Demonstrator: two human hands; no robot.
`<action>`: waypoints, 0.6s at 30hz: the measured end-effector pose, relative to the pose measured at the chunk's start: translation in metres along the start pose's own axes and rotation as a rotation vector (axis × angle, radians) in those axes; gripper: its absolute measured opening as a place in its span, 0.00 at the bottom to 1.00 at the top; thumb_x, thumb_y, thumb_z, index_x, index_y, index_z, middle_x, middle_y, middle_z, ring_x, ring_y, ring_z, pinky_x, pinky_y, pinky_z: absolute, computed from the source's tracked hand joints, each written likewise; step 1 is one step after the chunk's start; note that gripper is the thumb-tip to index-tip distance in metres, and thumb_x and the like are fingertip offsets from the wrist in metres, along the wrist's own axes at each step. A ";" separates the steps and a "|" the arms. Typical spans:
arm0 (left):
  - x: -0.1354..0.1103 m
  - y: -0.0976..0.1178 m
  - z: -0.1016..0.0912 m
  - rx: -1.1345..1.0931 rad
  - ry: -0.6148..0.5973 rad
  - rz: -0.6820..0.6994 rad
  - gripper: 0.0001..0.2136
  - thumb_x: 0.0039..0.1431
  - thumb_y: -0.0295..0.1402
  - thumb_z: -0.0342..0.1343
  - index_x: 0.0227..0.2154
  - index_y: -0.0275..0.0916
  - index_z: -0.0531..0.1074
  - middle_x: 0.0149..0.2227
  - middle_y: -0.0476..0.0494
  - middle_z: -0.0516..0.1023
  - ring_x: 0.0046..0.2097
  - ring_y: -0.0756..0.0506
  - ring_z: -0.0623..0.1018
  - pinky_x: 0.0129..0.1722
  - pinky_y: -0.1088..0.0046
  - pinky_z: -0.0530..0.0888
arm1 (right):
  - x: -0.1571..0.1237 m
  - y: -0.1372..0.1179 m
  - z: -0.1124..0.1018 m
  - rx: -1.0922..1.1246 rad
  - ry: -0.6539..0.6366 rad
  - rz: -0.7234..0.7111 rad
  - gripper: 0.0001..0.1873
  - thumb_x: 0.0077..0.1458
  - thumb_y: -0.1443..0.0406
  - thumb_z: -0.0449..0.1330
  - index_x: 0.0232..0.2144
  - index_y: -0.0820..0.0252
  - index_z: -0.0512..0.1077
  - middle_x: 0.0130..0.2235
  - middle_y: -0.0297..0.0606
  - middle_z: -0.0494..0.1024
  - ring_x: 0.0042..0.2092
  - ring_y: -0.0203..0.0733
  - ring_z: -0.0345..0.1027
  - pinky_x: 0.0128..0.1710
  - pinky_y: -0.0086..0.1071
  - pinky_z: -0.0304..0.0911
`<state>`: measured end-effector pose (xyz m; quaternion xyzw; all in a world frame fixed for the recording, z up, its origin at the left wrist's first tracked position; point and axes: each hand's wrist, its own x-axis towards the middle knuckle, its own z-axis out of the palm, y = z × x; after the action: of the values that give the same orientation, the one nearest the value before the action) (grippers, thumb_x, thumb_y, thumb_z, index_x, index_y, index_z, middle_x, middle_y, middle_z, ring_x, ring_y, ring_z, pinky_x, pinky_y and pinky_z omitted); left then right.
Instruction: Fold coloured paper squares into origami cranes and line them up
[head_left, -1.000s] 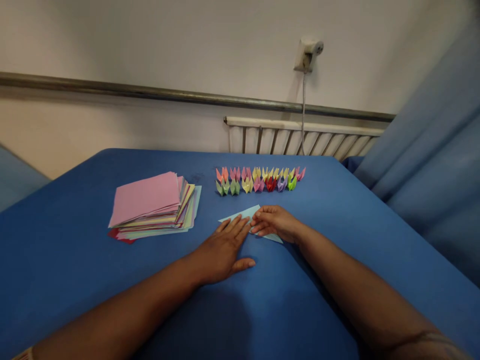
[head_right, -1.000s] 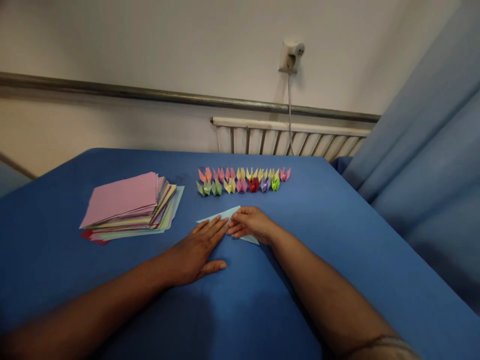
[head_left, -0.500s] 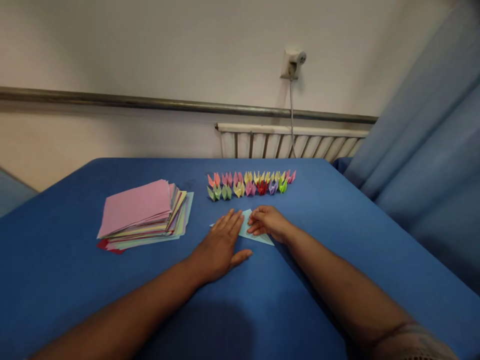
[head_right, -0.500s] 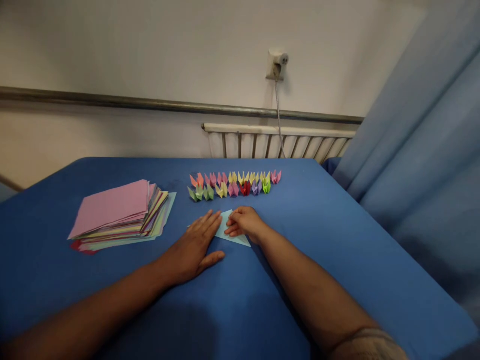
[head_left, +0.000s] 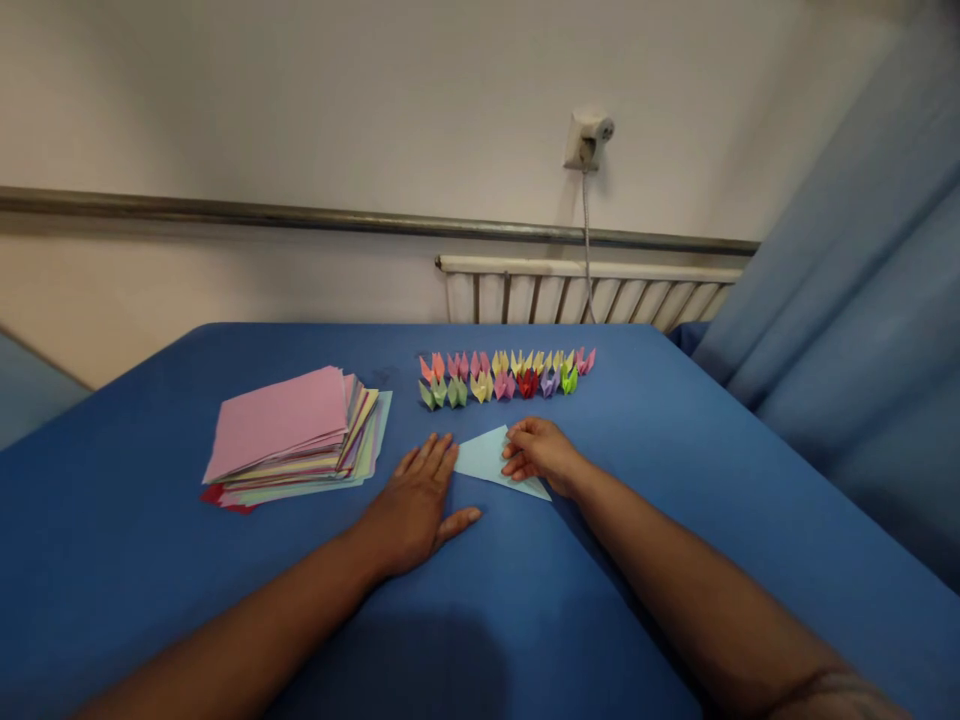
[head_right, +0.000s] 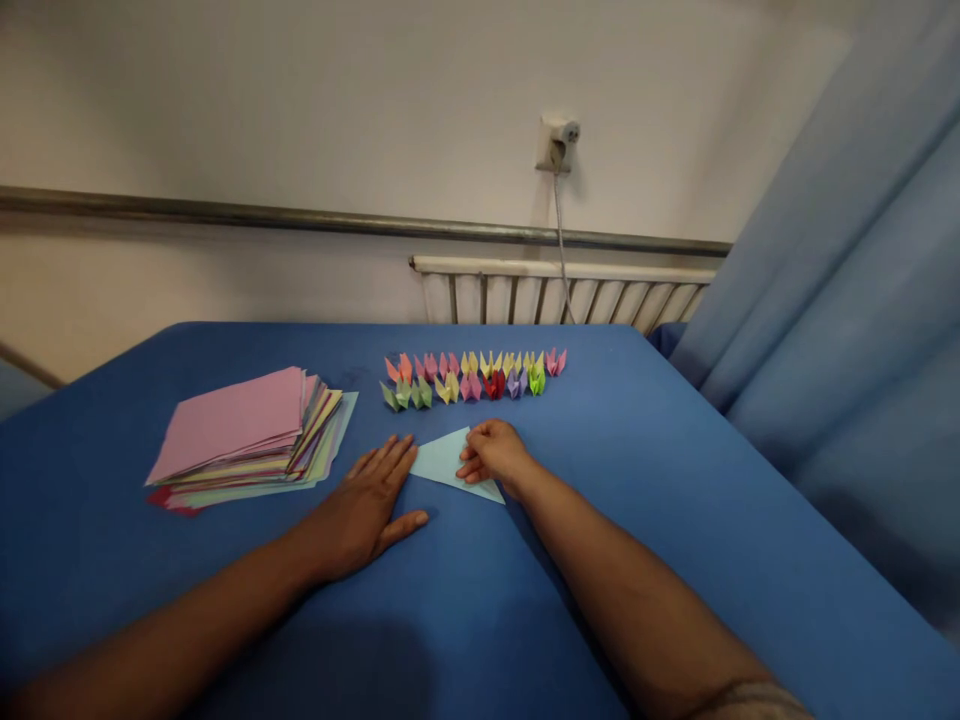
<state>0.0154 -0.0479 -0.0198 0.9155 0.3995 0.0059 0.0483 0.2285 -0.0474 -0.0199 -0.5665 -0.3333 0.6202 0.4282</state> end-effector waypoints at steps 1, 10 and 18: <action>-0.004 -0.002 -0.001 0.012 0.033 -0.033 0.41 0.58 0.59 0.40 0.62 0.28 0.53 0.65 0.26 0.51 0.66 0.32 0.51 0.62 0.52 0.53 | 0.000 0.002 0.001 -0.020 0.008 -0.016 0.01 0.57 0.68 0.52 0.32 0.60 0.60 0.24 0.30 0.71 0.19 0.33 0.69 0.16 0.24 0.62; -0.006 0.008 -0.004 -0.009 0.012 0.281 0.30 0.63 0.49 0.43 0.62 0.38 0.55 0.65 0.37 0.55 0.66 0.39 0.53 0.63 0.58 0.54 | -0.001 0.021 -0.005 -0.611 0.224 -0.782 0.06 0.53 0.66 0.54 0.36 0.58 0.68 0.36 0.37 0.73 0.35 0.37 0.69 0.39 0.33 0.67; -0.020 0.023 -0.009 0.116 -0.074 0.051 0.34 0.58 0.51 0.50 0.58 0.26 0.62 0.60 0.24 0.62 0.61 0.31 0.64 0.58 0.55 0.60 | -0.001 0.033 -0.011 -1.186 0.093 -0.768 0.19 0.55 0.61 0.57 0.49 0.59 0.66 0.56 0.46 0.65 0.58 0.50 0.56 0.56 0.48 0.54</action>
<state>0.0183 -0.0771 -0.0078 0.9261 0.3738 -0.0497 0.0097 0.2339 -0.0627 -0.0502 -0.5724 -0.7725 0.1142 0.2499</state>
